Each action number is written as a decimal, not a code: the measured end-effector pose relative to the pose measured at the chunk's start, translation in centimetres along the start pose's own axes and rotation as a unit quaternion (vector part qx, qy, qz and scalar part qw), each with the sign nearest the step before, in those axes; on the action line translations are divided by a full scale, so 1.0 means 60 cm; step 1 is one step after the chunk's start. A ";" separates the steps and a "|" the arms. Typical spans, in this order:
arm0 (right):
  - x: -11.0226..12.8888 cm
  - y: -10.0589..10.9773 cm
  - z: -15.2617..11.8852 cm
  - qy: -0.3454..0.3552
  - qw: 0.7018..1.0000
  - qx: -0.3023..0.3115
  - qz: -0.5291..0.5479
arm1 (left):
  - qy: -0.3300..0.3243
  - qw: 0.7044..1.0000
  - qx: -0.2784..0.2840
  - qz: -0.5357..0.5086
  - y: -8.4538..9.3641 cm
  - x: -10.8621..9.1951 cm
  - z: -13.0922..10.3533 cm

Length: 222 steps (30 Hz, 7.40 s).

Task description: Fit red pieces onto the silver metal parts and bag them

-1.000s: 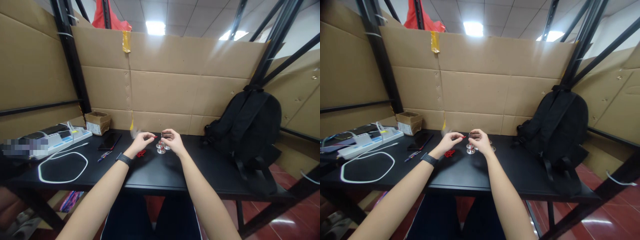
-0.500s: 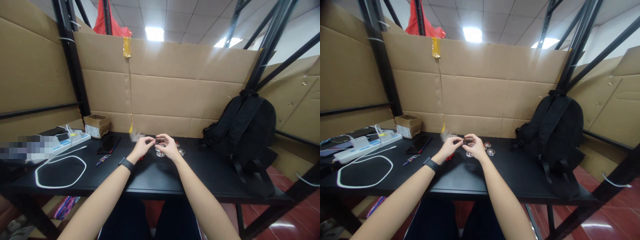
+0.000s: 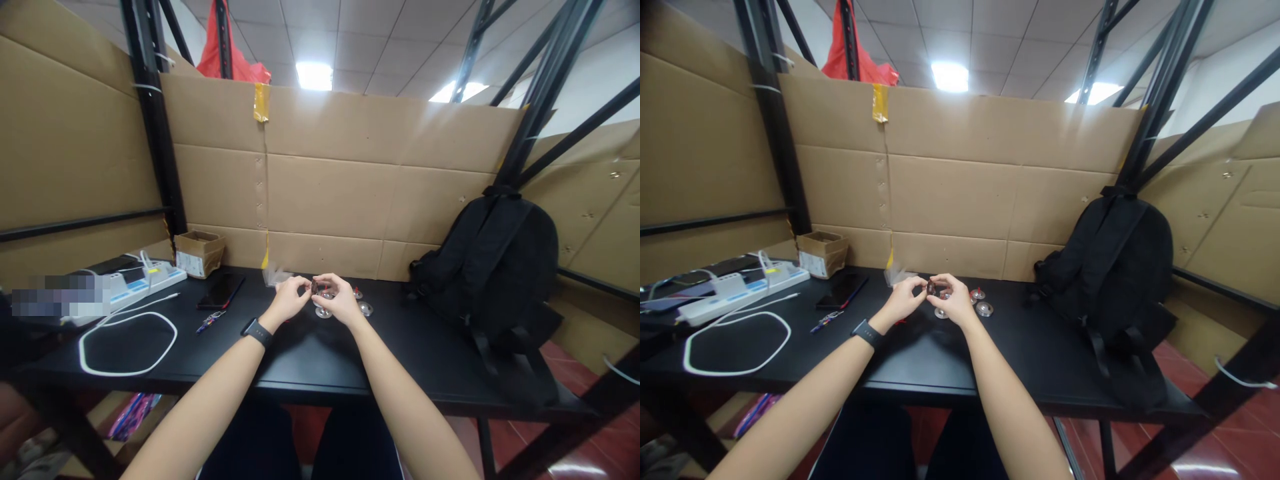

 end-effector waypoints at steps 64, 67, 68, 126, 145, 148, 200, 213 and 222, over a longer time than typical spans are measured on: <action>-0.014 0.003 0.002 -0.006 0.998 -0.049 -0.043 | -0.014 0.990 -0.029 -0.138 -0.027 0.045 0.009; -0.008 0.008 0.002 0.010 0.998 -0.026 -0.049 | -0.022 0.981 -0.020 -0.191 -0.028 0.043 0.010; -0.008 0.010 0.003 0.014 0.998 -0.020 -0.049 | -0.023 0.979 -0.017 -0.203 -0.029 0.043 0.010; -0.006 0.018 0.007 0.134 0.958 0.029 -0.253 | -0.027 1.000 0.013 0.000 -0.023 0.006 0.007; -0.133 0.229 -0.013 -0.186 0.890 -0.011 -0.417 | 0.044 0.989 0.061 0.131 -0.044 0.059 0.087; -0.128 0.219 -0.018 -0.225 0.889 0.046 -0.396 | 0.018 0.992 0.103 0.070 0.016 0.082 0.073; -0.022 0.047 0.007 -0.038 0.998 -0.023 0.052 | 0.023 0.995 -0.011 -0.092 -0.015 -0.013 0.011; -0.026 0.029 0.002 -0.048 0.997 0.010 0.068 | 0.000 0.998 -0.044 -0.036 -0.019 -0.015 0.006; -0.035 0.026 0.001 -0.063 0.995 -0.029 0.072 | -0.044 0.990 -0.007 -0.135 -0.024 -0.019 0.008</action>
Point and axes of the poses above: each hand's wrist, its own z-axis towards the middle knuckle, its own y-axis out of the back of the hand, x = y × z, the point moved 4 cm from there along z, towards the middle knuckle, and after that the axes turned 6 degrees about -x, right-handed, at the moved point
